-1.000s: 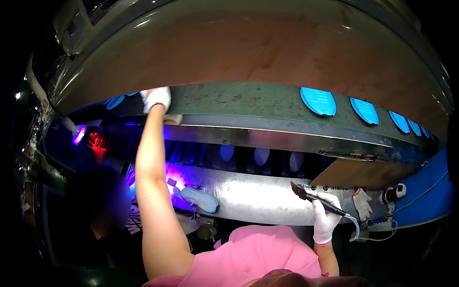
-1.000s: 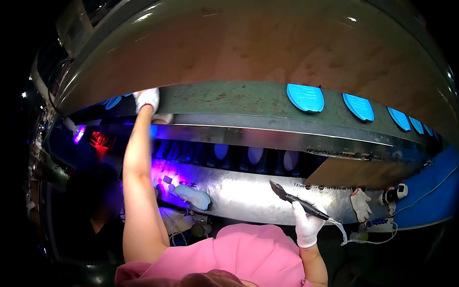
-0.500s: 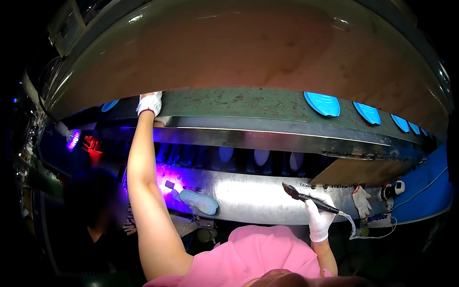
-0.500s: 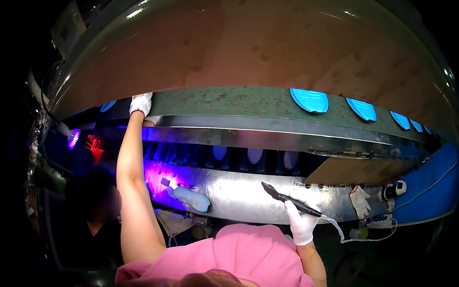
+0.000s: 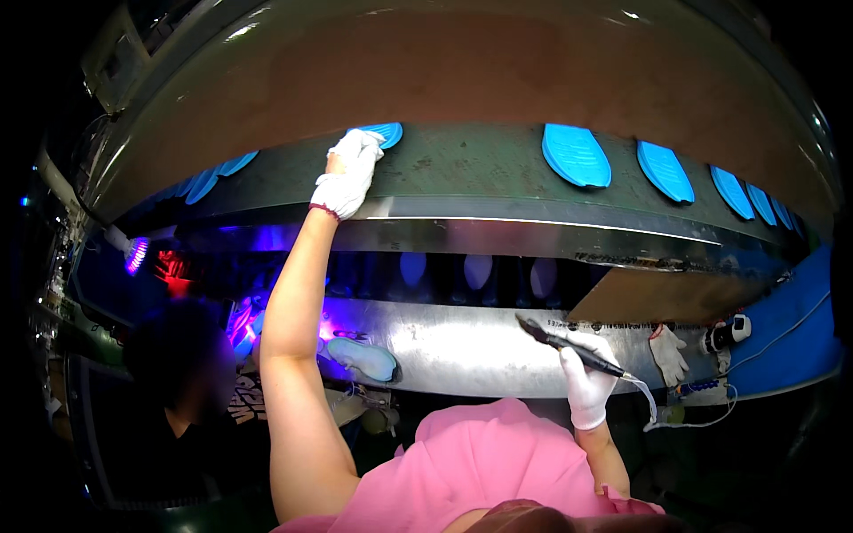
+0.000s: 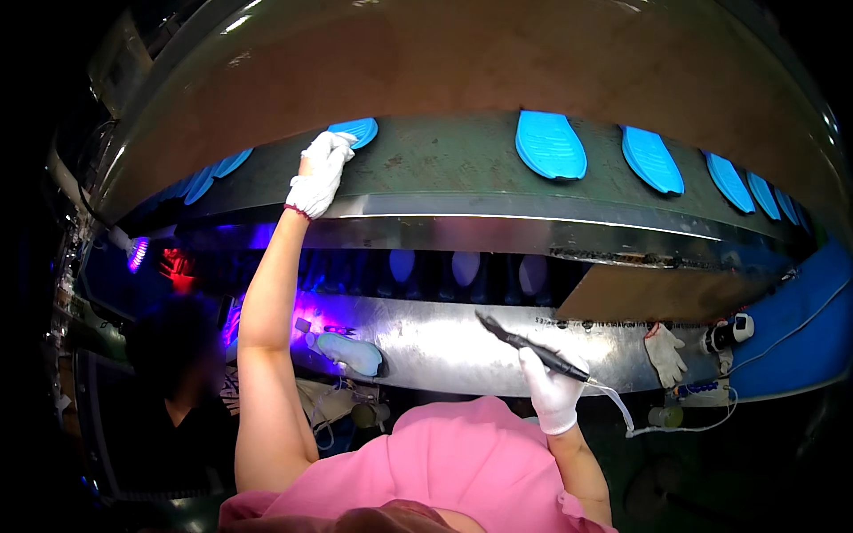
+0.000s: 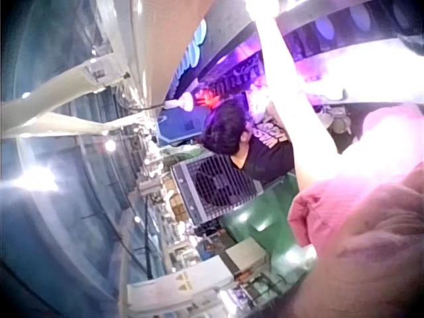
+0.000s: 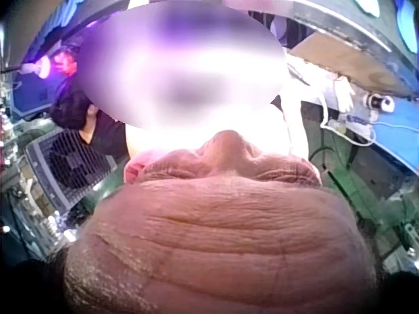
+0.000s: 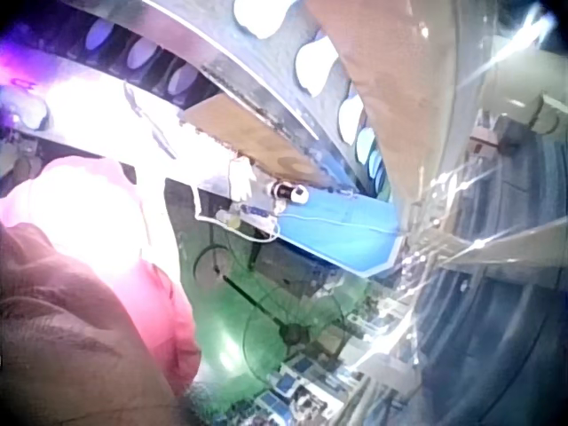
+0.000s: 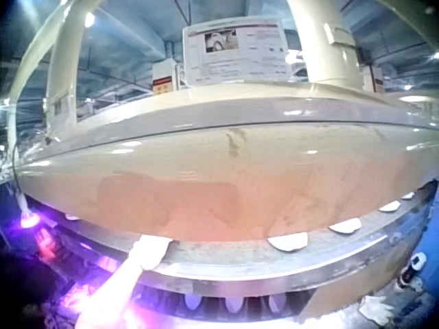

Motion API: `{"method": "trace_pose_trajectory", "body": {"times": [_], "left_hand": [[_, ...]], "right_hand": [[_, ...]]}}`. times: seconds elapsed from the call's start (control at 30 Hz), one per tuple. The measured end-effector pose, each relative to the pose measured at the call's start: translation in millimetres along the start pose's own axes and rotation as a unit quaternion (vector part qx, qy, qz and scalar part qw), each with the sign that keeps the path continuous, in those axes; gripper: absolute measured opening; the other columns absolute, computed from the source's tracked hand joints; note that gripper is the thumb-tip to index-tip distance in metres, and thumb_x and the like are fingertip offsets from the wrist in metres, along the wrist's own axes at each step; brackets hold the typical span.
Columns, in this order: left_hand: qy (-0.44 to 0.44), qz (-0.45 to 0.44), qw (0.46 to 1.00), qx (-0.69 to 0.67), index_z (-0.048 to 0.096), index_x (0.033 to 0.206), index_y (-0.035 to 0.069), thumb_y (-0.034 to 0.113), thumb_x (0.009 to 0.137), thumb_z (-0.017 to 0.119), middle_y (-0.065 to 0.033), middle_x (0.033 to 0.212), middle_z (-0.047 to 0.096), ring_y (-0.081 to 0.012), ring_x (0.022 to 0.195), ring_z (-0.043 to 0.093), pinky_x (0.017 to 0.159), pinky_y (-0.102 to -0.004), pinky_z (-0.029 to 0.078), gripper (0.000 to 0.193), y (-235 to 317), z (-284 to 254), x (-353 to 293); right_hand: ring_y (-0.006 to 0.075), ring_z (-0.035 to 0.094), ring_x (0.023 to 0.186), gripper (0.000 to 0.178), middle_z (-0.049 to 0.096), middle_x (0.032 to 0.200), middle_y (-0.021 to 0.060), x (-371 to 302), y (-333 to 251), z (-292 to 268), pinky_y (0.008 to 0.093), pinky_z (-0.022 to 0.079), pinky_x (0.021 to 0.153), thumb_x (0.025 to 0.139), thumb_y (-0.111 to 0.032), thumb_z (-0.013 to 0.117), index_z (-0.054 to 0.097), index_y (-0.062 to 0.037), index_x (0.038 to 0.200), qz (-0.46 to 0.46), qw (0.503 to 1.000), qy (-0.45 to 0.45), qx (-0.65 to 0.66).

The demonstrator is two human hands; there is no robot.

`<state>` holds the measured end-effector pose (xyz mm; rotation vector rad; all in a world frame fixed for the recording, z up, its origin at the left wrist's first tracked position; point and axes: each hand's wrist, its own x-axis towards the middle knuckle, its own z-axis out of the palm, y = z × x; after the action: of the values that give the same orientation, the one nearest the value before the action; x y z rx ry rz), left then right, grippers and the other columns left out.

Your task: The person picks up blue shoe soles from a conveyor belt and applies a liquid to the interior surface using a brush before returning them to the belt.

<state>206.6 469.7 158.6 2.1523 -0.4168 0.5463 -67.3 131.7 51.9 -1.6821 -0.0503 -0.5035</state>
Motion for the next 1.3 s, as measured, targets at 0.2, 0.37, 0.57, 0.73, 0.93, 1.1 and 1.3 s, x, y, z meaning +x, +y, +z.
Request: {"method": "trace_pose_trajectory", "body": {"times": [0.2, 0.37, 0.57, 0.73, 0.93, 1.1, 1.3], "left_hand": [[0.14, -0.113, 0.962, -0.206, 0.063, 0.117, 0.002, 0.004, 0.09, 0.06, -0.0063, 0.109, 0.063, -0.0116, 0.097, 0.057, 0.091, -0.03, 0.048, 0.028, 51.6, 8.5, -85.1], [0.305, -0.192, 0.77, -0.527, 0.034, 0.148, 0.003, 0.058, 0.093, 0.045, -0.0246, 0.152, 0.033, -0.04, 0.138, 0.037, 0.097, -0.0484, 0.048, 0.079, 98.0, 9.8, -166.4], [-0.134, -0.18, 0.38, -0.897, 0.035, 0.141, -0.007, 0.08, 0.083, 0.042, -0.0313, 0.138, 0.041, -0.042, 0.122, 0.049, 0.096, -0.0614, 0.047, 0.104, 106.8, 47.2, -161.0], [-0.032, -0.245, 0.468, -0.849, 0.043, 0.132, -0.007, 0.082, 0.081, 0.044, -0.0273, 0.116, 0.053, -0.0369, 0.092, 0.06, 0.093, -0.0542, 0.05, 0.102, 125.5, 85.1, -173.7], [0.129, -0.311, 0.545, -0.767, 0.04, 0.144, 0.004, 0.082, 0.084, 0.037, -0.027, 0.124, 0.058, -0.0368, 0.098, 0.065, 0.088, -0.0488, 0.054, 0.098, 169.5, 124.4, -208.2], [-0.038, -0.208, 0.532, -0.82, 0.043, 0.141, 0.001, 0.084, 0.082, 0.037, -0.0286, 0.125, 0.057, -0.0395, 0.102, 0.062, 0.089, -0.0497, 0.052, 0.102, 134.5, 125.5, -217.7], [0.044, -0.32, 0.452, -0.831, 0.042, 0.143, 0.005, 0.064, 0.085, 0.056, -0.0177, 0.134, 0.056, -0.0347, 0.119, 0.057, 0.102, -0.0491, 0.047, 0.084, 154.3, 143.7, -237.2]], "right_hand": [[0.0093, 0.06, 0.063, 0.021, 0.066, 0.092, 0.01, 27.7, 0.9, -19.2, 0.02, 0.05, 0.059, 0.092, -0.005, 0.063, 0.061, 0.0025, 0.111, 0.09, 0.985, 0.094, 0.116], [0.0089, 0.06, 0.063, 0.017, 0.063, 0.082, 0.0053, 44.6, 10.2, -24.1, 0.0217, 0.05, 0.052, 0.089, -0.004, 0.067, 0.062, 0.0009, 0.105, 0.145, 0.951, 0.147, 0.229], [0.0073, 0.05, 0.055, 0.015, 0.055, 0.071, 0.0018, 36.0, 8.7, -28.9, 0.022, 0.042, 0.048, 0.089, -0.006, 0.066, 0.061, -0.0003, 0.103, 0.149, 0.935, 0.076, 0.312], [0.007, 0.05, 0.054, 0.017, 0.057, 0.071, 0.0014, 59.0, -23.6, -7.3, 0.0226, 0.043, 0.05, 0.086, -0.005, 0.069, 0.063, -0.0003, 0.101, 0.124, 0.964, -0.018, 0.236], [0.0223, 0.066, 0.069, 0.021, 0.068, 0.084, 0.0131, 98.9, -60.1, 63.1, 0.0311, 0.053, 0.062, 0.076, -0.009, 0.075, 0.067, -0.005, 0.095, -0.348, 0.931, -0.036, -0.1], [0.027, 0.068, 0.074, 0.025, 0.068, 0.087, 0.0122, 30.0, -69.5, 16.3, 0.0343, 0.055, 0.067, 0.075, -0.002, 0.072, 0.067, -0.0066, 0.1, -0.338, 0.897, -0.212, -0.188], [0.0227, 0.069, 0.075, 0.022, 0.068, 0.087, 0.0097, 61.8, -71.3, 34.9, 0.0314, 0.054, 0.064, 0.077, -0.002, 0.073, 0.067, -0.0071, 0.098, -0.402, 0.899, -0.08, -0.156]]}}
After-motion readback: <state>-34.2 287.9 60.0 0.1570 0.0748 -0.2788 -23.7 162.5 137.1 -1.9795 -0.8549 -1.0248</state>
